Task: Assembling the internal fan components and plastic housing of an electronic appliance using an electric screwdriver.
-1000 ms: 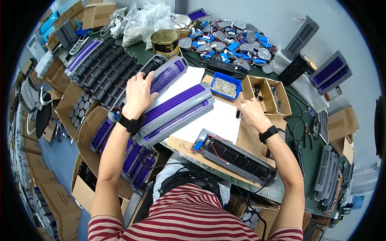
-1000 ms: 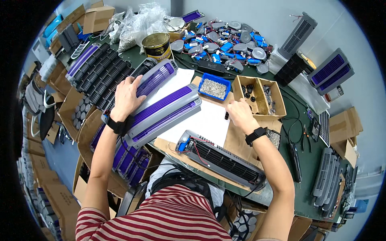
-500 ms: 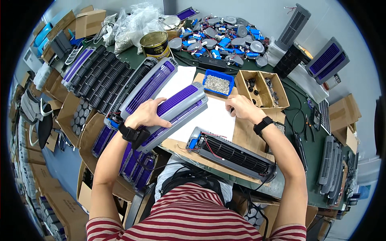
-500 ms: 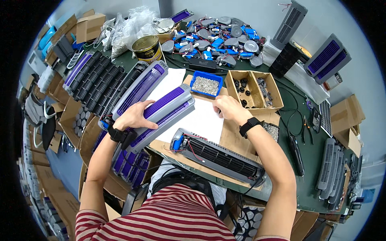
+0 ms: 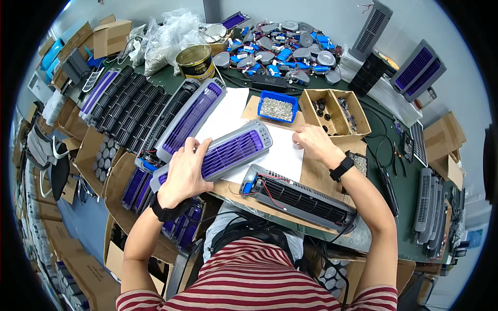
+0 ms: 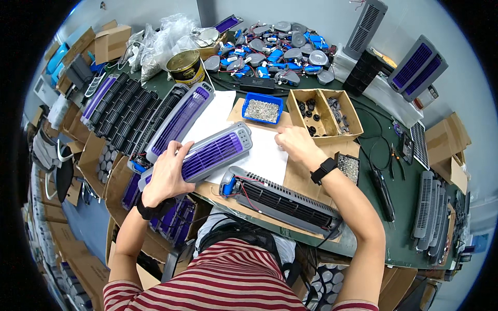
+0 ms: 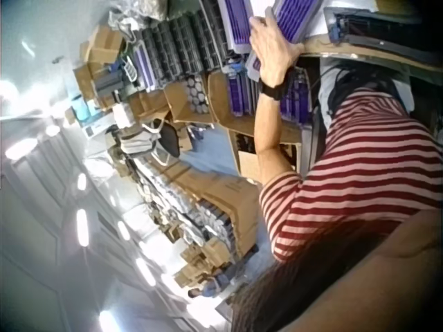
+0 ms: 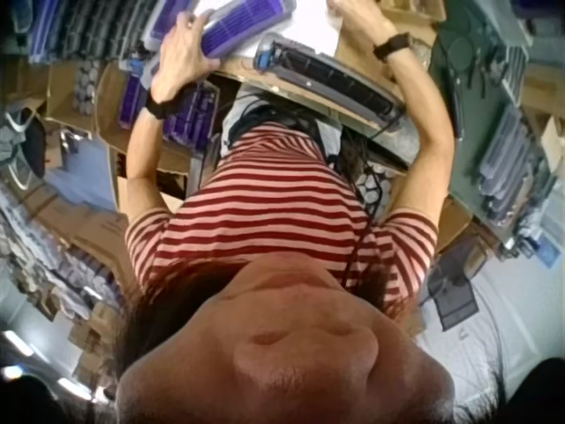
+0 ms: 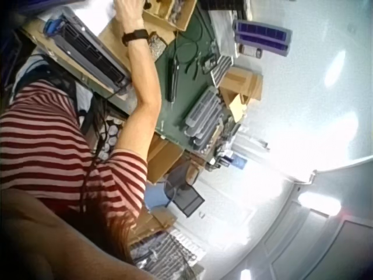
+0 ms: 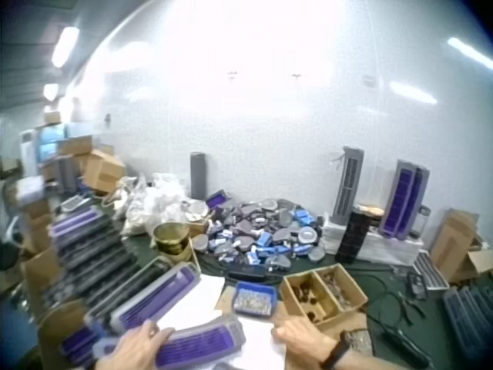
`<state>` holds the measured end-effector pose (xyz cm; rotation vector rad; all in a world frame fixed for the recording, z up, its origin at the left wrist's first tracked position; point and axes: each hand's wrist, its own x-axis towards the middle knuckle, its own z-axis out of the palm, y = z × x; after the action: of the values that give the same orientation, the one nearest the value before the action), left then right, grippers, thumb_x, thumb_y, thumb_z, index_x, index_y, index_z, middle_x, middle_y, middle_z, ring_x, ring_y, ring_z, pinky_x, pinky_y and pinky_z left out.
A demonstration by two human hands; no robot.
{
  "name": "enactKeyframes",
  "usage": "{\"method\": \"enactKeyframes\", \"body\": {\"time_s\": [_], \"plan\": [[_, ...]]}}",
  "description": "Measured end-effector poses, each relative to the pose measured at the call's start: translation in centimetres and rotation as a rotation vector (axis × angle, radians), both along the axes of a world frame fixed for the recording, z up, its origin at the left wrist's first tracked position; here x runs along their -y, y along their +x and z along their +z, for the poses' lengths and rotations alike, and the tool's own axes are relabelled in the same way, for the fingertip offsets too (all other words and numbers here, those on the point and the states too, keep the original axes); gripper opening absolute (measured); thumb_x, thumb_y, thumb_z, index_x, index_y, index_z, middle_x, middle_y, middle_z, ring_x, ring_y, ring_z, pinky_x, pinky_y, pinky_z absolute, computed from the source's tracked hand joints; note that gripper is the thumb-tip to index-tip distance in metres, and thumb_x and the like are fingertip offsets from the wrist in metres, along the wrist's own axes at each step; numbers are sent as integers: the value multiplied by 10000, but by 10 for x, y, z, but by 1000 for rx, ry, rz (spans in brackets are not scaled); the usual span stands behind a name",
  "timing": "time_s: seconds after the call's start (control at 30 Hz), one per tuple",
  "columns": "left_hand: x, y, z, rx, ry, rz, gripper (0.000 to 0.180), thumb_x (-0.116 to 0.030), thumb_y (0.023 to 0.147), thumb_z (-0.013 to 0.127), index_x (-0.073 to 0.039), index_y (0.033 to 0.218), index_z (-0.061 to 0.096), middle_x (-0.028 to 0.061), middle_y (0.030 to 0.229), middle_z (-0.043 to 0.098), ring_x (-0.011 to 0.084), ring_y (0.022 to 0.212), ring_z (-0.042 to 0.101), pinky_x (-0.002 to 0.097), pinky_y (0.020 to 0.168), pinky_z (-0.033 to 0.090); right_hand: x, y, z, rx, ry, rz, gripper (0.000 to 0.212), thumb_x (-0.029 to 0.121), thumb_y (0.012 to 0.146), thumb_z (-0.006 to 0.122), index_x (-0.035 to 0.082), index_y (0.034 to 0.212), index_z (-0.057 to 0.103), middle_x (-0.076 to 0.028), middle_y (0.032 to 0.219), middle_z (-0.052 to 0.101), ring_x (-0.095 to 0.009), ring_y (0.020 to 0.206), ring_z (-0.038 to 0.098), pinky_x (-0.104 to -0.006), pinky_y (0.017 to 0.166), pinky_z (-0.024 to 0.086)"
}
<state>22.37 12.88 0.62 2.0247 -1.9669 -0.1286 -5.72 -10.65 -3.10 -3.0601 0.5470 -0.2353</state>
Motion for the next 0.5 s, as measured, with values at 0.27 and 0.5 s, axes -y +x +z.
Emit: {"method": "enactKeyframes", "body": {"time_s": [0.27,0.5], "plan": [[4,-15,-7,141,165,67,1015,-163,484,832,-87,1406,415,167,1081,541,360,954,557,443,868,464,-30,40,21,449,1025,-104,69,-45,880,627,5,906,587,-4,825,556,-82,787,581,-250,683,476],[3,-15,-15,137,147,65,1058,-189,467,869,-91,1414,408,160,1074,541,357,953,561,441,860,465,-27,47,2,386,945,-130,72,3,857,658,-1,850,587,-3,755,595,-79,719,553,-261,666,469]]}}
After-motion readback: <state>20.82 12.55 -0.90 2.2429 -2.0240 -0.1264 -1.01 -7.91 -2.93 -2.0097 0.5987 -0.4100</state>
